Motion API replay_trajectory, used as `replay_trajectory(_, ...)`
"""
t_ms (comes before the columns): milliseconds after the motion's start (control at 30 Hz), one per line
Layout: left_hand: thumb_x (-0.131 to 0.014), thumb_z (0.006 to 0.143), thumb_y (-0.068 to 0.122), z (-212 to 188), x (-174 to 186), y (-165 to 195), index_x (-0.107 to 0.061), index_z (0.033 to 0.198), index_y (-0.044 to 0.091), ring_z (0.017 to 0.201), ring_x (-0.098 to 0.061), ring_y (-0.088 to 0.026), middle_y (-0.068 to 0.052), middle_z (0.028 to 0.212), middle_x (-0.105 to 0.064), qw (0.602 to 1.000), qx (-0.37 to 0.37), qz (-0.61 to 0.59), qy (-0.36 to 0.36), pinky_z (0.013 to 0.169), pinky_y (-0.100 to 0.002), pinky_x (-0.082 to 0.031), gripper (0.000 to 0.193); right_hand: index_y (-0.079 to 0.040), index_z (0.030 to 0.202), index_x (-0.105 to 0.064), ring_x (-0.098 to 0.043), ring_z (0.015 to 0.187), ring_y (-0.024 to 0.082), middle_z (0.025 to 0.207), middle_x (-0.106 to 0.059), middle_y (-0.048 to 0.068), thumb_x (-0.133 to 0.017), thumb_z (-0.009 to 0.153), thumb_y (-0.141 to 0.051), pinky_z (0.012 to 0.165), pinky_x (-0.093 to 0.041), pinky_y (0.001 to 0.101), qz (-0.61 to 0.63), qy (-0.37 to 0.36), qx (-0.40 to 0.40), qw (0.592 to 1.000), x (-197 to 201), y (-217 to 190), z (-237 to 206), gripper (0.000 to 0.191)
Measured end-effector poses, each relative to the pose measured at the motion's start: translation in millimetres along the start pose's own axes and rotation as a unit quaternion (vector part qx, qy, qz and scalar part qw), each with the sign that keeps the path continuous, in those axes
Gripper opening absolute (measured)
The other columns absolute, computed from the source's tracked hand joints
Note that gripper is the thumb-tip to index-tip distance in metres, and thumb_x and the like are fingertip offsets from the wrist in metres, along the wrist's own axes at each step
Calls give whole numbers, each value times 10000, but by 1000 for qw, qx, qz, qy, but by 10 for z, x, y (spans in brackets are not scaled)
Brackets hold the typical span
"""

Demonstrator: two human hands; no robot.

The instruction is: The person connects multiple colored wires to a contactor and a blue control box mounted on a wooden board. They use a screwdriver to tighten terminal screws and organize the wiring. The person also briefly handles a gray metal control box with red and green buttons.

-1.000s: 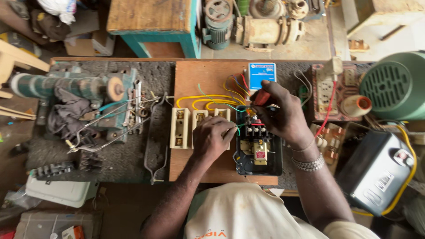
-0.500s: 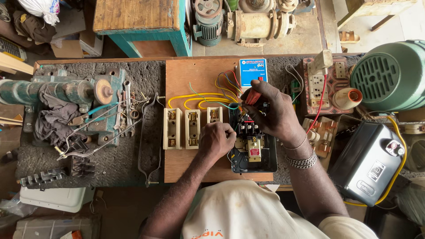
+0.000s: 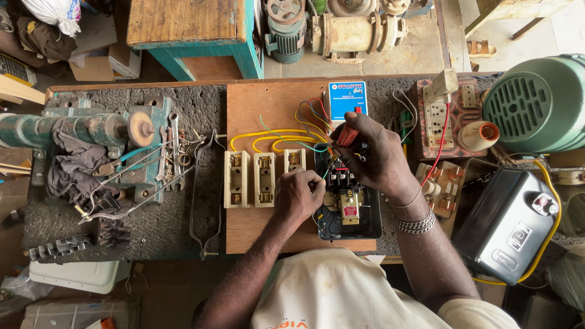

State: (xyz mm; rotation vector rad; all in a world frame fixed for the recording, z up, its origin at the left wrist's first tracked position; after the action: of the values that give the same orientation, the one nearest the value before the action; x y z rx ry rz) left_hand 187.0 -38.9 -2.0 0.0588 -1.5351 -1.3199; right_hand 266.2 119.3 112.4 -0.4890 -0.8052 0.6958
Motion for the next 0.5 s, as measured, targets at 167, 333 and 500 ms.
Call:
replay_trajectory(167, -785, 811, 173, 1, 2, 21, -690, 693, 77, 619, -677, -267, -87, 666, -664, 1000, -5, -12, 10, 589, -429, -538, 179, -29, 1454, -423, -745, 1021, 230, 1135, -700, 162, -772, 927, 58, 860, -630, 340, 23, -2, -24, 999, -14, 23, -10, 637)
replay_trajectory(333, -780, 810, 179, 3, -24, 1, -684, 681, 76, 619, -682, -261, -79, 652, -663, 1000, 11, -4, -9, 598, -432, -538, 191, -29, 1442, -431, -746, 1030, 223, 1139, -704, 157, -780, 924, 47, 868, -626, 335, 19, -4, -33, 999, -20, 29, -8, 629)
replay_trajectory(500, -780, 807, 195, -8, -29, -14, -690, 676, 81, 623, -684, -267, -84, 659, -667, 1000, 17, 7, -15, 609, -439, -537, 196, -33, 1450, -429, -743, 1034, 226, 1144, -701, 157, -770, 932, 50, 874, -625, 333, 29, 0, -30, 999, -19, 25, -4, 626)
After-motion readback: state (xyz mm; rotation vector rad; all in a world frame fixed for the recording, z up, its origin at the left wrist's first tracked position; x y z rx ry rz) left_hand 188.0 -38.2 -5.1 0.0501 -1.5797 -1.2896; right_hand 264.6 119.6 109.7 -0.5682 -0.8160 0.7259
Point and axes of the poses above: each hand's wrist, its own z-axis towards the middle knuckle, its own x-axis out of the back of the hand, y = z × x, the point moved 4 cm from there along z, towards the middle knuckle
